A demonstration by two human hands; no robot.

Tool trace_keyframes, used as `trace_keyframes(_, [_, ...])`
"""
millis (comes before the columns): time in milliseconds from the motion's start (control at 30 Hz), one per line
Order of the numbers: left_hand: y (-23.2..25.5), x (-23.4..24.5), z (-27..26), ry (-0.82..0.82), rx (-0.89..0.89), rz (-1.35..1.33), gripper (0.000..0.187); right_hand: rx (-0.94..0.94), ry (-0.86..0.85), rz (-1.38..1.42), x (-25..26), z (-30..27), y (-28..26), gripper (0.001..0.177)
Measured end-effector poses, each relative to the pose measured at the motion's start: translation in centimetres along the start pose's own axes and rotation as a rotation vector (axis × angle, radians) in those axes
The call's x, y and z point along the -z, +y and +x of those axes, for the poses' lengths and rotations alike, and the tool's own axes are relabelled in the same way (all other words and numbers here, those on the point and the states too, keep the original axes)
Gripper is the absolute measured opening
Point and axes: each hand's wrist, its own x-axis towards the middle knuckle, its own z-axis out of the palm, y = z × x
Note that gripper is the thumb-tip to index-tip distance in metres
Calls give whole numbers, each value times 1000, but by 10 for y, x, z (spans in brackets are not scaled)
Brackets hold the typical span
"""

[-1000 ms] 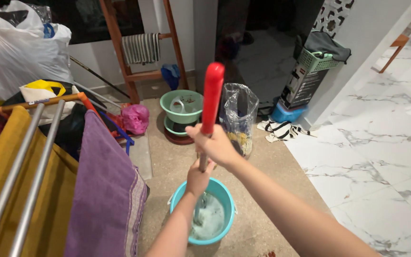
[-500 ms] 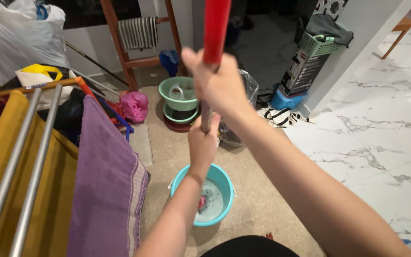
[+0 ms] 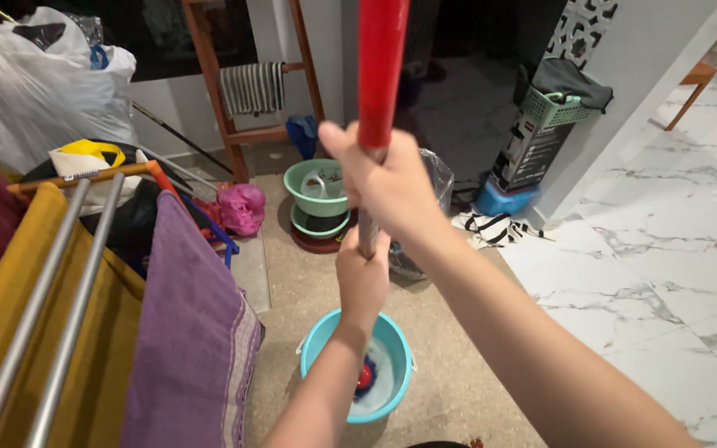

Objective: Mop the floor of a bedroom.

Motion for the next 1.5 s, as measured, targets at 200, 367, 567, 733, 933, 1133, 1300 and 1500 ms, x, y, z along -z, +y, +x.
trace_keyframes(200, [-68,10,-3,-35,278,6,12,-106,-81,-18,6,-5,45,43])
trace_keyframes(367, [-89,16,-6,-83,286,69,12,-192,-92,-40,10,-12,64,44])
trace_keyframes(567, [-33,12,-3,-115,299,-13,14,-176,-83,-99,10,-5,45,40])
trace_keyframes(733, [-22,2,49,-134,130,105,34,77,-73,-76,17,17,23,35])
trace_keyframes(933, [62,-19,105,48,-328,139,47,114,13,3,70,8,134,58])
trace_keyframes(1133, [123,-18,115,262,-372,190,51,-1107,130,184,70,-63,333,59])
trace_keyframes(1300, [139,-11,101,337,-362,4,38,-1704,40,642,33,-92,414,63])
trace_keyframes(1500, [153,-16,57,501,-283,370,16,-1930,394,862,9,-151,583,49])
